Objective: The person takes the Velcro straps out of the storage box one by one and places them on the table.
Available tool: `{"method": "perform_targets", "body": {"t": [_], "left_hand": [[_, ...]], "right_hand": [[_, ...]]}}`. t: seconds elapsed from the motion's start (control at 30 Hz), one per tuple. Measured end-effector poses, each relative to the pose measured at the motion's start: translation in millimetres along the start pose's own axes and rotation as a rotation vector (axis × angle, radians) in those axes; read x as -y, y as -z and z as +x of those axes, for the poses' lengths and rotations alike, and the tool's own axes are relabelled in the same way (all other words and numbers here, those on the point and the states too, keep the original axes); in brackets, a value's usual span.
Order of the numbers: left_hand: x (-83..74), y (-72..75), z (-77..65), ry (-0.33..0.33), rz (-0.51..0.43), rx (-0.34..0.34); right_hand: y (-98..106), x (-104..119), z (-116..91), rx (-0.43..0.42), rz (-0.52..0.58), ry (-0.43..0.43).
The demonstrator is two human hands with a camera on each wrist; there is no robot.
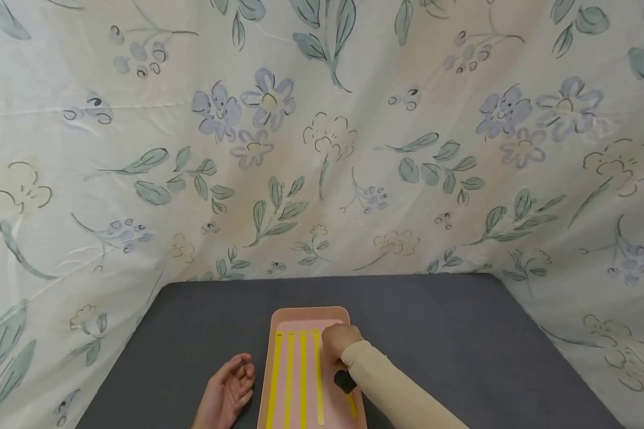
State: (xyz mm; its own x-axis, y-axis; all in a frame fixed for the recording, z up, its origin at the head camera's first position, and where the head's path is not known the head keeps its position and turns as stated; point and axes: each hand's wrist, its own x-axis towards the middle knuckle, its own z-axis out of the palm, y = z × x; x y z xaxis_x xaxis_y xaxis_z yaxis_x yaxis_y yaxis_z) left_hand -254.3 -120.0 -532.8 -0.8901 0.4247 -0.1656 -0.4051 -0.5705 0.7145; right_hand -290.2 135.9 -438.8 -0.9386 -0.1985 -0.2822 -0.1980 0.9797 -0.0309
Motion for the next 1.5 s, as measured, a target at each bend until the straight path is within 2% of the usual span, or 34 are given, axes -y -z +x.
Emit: {"method": "perform_targets", "body": {"t": [0.17,0.23,0.37,0.57,0.7,0.87,1.03,1.17,1.3,1.5], "left_hand": [[0.4,0.2,-1.1,-0.024,0.022,0.037],[1.0,-0.1,-1.4,-0.03,0.04,0.041],[2.3,-0.5,-1.7,-0.037,0.057,0.033],[3.5,-1.0,-3.7,-0.031,0.042,0.029],[3.6,-1.4,-4.6,-0.041,0.041,0.053],[2.2,-2.5,-4.9,-0.056,0.047,0.044],[0.9,-3.4,-4.0,-0.053,0.044,0.024],[0.2,-4.1,-4.4,-0.054,0.05,0.012],[0.2,-4.9,-3.9,-0.048,0.048,-0.007],[1.1,-4.2,-3.5,-0.042,0.043,0.007]], "right_hand": [[-13.1,4.2,3.2,-0.143,-0.145,-0.041],[-18.3,6.4,4.2,-0.175,-0.193,-0.073],[-25.6,4.8,7.8,-0.183,-0.185,-0.101],[-24.8,-6.8,3.1,-0.183,-0.067,-0.101],[-19.0,-18.5,-8.0,-0.207,0.096,-0.065],[-9.5,-39.9,-15.0,-0.164,0.429,0.036],[-0.4,-58.8,-15.3,-0.131,0.686,0.118],[5.8,-62.8,-18.0,-0.138,0.876,0.091],[15.4,-61.4,-21.1,-0.192,1.007,0.019],[26.4,-63.2,-22.3,-0.246,1.071,-0.047]]}}
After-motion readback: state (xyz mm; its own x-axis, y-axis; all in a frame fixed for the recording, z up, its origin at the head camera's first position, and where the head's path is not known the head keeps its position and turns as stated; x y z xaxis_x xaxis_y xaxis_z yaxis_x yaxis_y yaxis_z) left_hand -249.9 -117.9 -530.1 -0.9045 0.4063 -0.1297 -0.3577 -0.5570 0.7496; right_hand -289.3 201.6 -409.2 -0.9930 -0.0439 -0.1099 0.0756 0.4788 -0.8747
